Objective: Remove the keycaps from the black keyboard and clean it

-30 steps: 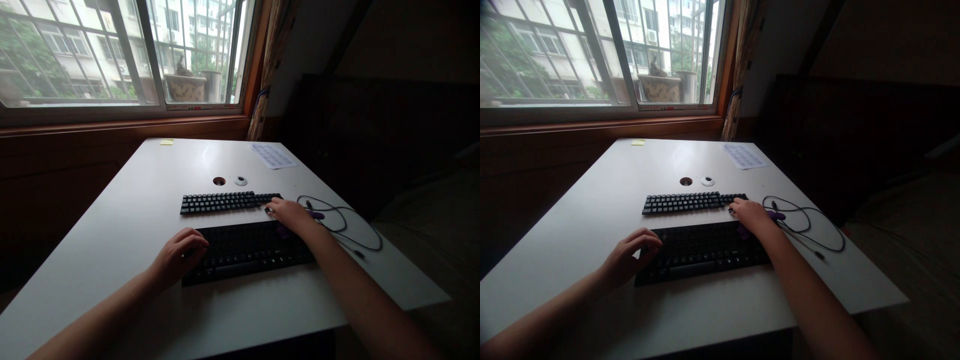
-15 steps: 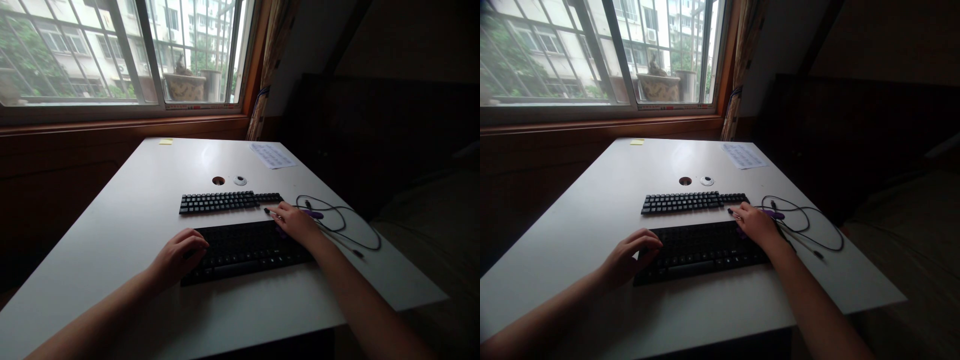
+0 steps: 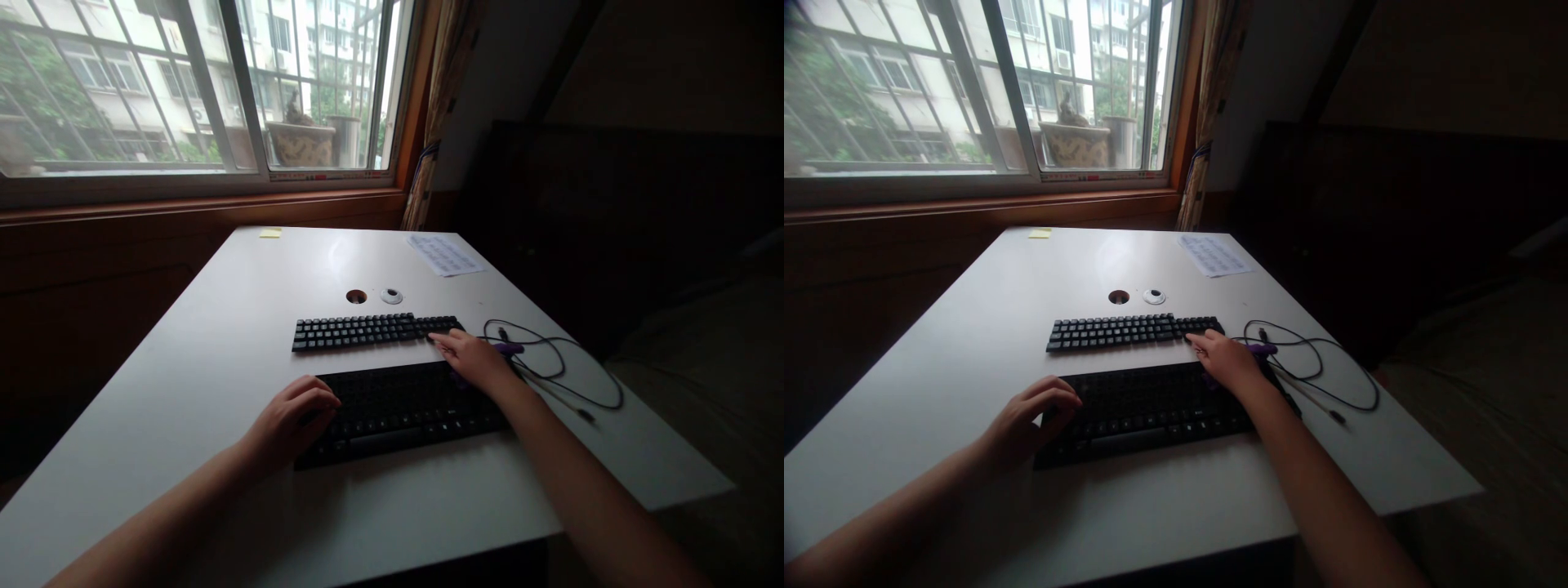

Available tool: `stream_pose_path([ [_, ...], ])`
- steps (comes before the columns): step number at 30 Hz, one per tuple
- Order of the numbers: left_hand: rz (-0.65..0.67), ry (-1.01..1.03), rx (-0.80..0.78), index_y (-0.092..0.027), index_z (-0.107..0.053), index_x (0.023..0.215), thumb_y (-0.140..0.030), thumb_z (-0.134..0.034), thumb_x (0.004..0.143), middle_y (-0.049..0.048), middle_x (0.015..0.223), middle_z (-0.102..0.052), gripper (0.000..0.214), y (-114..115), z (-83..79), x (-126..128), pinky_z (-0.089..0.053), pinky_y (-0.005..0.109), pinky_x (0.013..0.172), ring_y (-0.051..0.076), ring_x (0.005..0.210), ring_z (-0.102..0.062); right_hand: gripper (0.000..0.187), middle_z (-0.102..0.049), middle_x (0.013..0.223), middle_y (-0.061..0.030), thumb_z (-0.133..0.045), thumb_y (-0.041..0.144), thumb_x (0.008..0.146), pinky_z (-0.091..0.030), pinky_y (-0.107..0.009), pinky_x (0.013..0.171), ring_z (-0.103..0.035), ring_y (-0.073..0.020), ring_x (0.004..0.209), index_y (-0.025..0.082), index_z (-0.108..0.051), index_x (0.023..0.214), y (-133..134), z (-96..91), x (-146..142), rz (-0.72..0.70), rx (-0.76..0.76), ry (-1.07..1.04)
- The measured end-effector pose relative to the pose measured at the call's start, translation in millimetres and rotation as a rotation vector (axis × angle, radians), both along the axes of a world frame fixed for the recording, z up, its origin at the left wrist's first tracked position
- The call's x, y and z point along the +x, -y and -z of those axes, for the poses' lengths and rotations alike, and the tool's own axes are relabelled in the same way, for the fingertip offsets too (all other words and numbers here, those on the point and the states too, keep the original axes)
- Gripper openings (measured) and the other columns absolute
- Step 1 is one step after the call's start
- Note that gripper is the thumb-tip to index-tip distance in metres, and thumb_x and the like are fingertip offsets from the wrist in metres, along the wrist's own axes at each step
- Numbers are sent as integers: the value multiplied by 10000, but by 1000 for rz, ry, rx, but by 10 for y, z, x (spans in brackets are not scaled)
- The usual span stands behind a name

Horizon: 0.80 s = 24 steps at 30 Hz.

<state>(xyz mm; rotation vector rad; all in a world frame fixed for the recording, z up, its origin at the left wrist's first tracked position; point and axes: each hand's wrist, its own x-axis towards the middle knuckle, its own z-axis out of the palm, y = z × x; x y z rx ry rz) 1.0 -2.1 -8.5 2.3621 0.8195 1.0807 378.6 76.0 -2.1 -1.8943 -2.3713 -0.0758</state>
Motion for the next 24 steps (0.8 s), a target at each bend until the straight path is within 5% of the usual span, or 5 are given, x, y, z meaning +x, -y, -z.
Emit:
stream_pose_path([
  [24, 17, -5, 0, -174, -642, 1001, -98, -566, 907, 88, 936, -648, 143, -14, 12, 14, -543, 279, 733, 167, 839, -636, 411, -700, 1176, -30, -435, 344, 979, -472, -275, 740, -665, -202, 955, 333, -557, 1371, -46, 29, -47, 15, -14, 7],
])
